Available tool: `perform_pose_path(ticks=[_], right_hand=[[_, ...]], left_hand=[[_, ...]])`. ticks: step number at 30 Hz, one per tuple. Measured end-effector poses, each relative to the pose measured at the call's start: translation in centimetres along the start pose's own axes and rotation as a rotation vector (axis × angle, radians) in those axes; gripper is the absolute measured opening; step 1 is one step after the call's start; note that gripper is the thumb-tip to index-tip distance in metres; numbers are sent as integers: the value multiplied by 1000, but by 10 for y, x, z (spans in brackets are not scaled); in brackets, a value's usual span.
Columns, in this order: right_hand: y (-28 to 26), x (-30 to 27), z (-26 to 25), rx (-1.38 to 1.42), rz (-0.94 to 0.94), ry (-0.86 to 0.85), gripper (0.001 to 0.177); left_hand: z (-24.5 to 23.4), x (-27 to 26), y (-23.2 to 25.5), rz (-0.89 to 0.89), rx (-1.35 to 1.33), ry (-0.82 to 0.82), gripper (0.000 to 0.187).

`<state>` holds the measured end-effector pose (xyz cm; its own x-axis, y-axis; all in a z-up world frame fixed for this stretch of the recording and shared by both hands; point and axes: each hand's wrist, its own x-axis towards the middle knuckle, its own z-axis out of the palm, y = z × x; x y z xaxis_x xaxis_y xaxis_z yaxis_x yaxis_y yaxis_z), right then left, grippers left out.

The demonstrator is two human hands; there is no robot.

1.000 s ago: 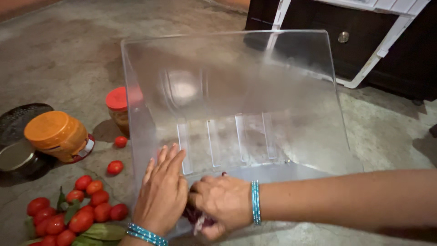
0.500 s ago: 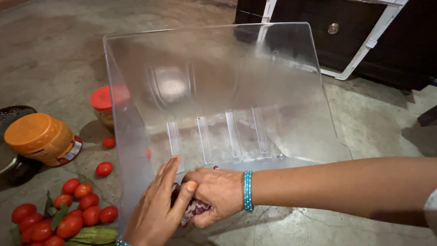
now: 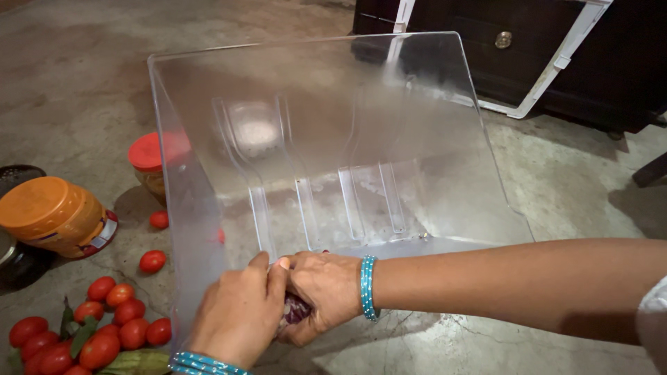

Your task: The person wipes a clear plastic surface with a maroon cloth, repeatedly rubbing and folding the cloth to clean different areas. A small metal bowl with white powder and several jars are visible nearby.

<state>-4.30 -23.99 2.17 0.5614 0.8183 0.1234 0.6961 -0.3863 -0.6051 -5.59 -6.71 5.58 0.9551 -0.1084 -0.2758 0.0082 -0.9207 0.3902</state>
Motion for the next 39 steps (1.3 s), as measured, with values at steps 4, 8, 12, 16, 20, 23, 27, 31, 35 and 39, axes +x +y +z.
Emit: perform_pose_path(ticks=[4, 8, 12, 16, 20, 23, 27, 31, 35, 39], right_hand=[[5, 4, 1, -9, 42, 58, 59], [14, 6, -7, -5, 32, 5, 58], [15, 4, -4, 7, -28, 0, 63], [13, -10, -7, -21, -82, -53, 65], [12, -24, -14, -85, -88, -95, 71], [11, -39, -18, -117, -93, -93, 68], [16, -67, -30, -99, 11, -144, 63], [31, -94, -45, -106, 212, -216, 59], [39, -98, -55, -81, 522, -200, 51], [23, -68, -41, 135, 376, 21, 64]], left_hand=[[-23, -10, 6, -111, 84, 22, 56], [-14, -7, -11, -82, -94, 100, 68], [14, -2, -34, 203, -95, 162, 85], [22, -11, -40, 351, 75, 151, 125], [24, -17, -40, 479, 124, 165, 151], [26, -19, -40, 400, 126, 124, 146], [29, -19, -39, 315, 107, 84, 147], [34, -22, -40, 279, 149, 53, 144], [33, -22, -37, 287, 161, 78, 143], [28, -20, -31, 281, 188, 150, 146]])
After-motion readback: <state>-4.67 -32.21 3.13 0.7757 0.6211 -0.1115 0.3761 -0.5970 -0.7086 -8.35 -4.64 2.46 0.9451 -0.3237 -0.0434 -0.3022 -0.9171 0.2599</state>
